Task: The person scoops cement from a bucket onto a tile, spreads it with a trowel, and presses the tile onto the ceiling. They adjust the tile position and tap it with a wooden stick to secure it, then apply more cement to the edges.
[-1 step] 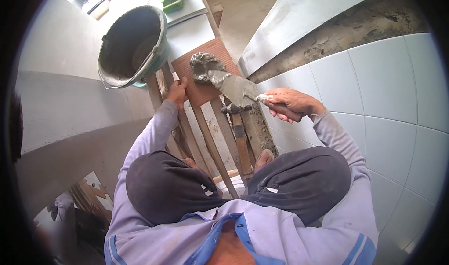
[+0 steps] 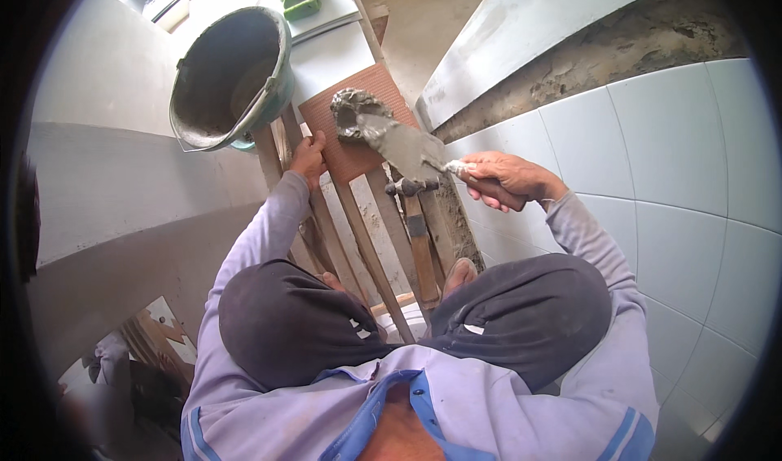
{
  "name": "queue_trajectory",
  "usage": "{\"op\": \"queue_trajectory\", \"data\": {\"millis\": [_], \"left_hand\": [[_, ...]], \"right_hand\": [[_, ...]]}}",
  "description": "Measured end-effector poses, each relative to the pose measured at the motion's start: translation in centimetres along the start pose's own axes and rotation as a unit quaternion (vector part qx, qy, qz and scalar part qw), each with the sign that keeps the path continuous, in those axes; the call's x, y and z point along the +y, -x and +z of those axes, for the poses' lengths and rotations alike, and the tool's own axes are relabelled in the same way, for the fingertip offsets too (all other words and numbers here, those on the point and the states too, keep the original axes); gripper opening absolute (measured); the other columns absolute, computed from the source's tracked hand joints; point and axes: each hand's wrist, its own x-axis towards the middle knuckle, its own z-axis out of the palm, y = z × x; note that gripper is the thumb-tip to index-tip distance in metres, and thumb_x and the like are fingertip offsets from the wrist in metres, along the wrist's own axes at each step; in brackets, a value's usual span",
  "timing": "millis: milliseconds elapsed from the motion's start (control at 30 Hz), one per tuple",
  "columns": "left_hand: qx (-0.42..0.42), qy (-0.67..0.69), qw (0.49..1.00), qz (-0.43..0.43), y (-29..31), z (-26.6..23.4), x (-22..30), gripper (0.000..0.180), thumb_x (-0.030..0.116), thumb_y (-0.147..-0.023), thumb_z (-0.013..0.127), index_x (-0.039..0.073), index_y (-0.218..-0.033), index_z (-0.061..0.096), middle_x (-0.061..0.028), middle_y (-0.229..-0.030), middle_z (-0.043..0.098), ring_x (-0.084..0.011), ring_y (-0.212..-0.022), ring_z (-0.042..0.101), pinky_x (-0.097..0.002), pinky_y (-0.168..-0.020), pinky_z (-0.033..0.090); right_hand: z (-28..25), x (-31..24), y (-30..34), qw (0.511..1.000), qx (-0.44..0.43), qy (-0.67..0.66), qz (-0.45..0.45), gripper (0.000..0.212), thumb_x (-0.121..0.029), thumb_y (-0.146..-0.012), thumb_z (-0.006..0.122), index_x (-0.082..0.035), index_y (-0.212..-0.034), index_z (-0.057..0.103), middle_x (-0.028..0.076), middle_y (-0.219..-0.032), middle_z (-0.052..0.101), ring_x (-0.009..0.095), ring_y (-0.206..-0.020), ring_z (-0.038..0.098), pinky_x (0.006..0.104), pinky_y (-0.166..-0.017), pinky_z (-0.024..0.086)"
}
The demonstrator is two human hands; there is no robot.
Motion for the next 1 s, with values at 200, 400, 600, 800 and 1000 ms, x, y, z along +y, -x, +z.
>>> {"op": "queue_trajectory", "data": {"millis": [200, 400, 600, 800, 1000], "left_hand": [[-0.049, 0.059, 0.996, -0.039, 1.3, -0.1, 0.7, 0.032, 0.038, -0.102, 0.051, 0.012, -0.120, 0.053, -0.0003, -0.102, 0.064, -0.0133, -0.081, 0.061, -0.0307, -0.056, 0.050], [-0.129, 0.130, 0.983, 0.014, 1.8, 0.9, 1.7, 0.044, 0.044, -0.099, 0.051, 0.011, -0.128, 0.051, -0.0023, -0.117, 0.065, -0.0187, -0.107, 0.063, -0.0402, -0.093, 0.053], [-0.177, 0.140, 0.973, 0.045, 2.2, 0.1, 1.8, 0.049, 0.048, -0.097, 0.052, 0.008, -0.125, 0.055, -0.0043, -0.119, 0.065, -0.0195, -0.109, 0.063, -0.0379, -0.095, 0.052], [-0.200, 0.136, 0.969, 0.055, 5.6, -1.4, 2.4, 0.054, 0.051, -0.095, 0.053, 0.008, -0.126, 0.056, -0.0047, -0.123, 0.064, -0.0198, -0.110, 0.063, -0.0363, -0.098, 0.051], [-0.135, 0.158, 0.978, 0.028, 13.0, -1.0, 4.5, 0.056, 0.054, -0.096, 0.048, 0.008, -0.129, 0.053, -0.0042, -0.125, 0.061, -0.0198, -0.110, 0.061, -0.0387, -0.096, 0.052]], "right_hand": [[1.3, 0.4, -3.6, 0.995, -0.008, 0.079, 0.057, 0.044, -0.036, -0.100, 0.047, -0.006, -0.132, 0.048, 0.001, -0.079, 0.057, 0.006, -0.051, 0.053, 0.0213, -0.039, 0.044], [0.4, -1.5, 0.1, 0.995, 0.028, 0.064, 0.068, 0.028, -0.035, -0.101, 0.043, -0.008, -0.105, 0.051, 0.000, -0.075, 0.055, 0.005, -0.047, 0.052, 0.0204, -0.035, 0.044], [-1.3, -3.4, 1.4, 0.989, 0.081, 0.125, 0.002, 0.032, -0.034, -0.100, 0.050, -0.006, -0.115, 0.055, -0.001, -0.072, 0.052, 0.005, -0.046, 0.051, 0.0209, -0.035, 0.043], [0.1, -4.3, 3.6, 0.921, 0.155, 0.348, -0.082, 0.036, -0.021, -0.097, 0.053, -0.001, -0.127, 0.057, -0.001, -0.066, 0.050, 0.008, -0.046, 0.047, 0.0247, -0.039, 0.040], [1.2, -7.1, 7.7, 0.986, 0.071, 0.142, 0.042, 0.039, -0.030, -0.101, 0.049, -0.002, -0.128, 0.054, 0.003, -0.071, 0.055, 0.007, -0.048, 0.050, 0.0214, -0.040, 0.041]]}}
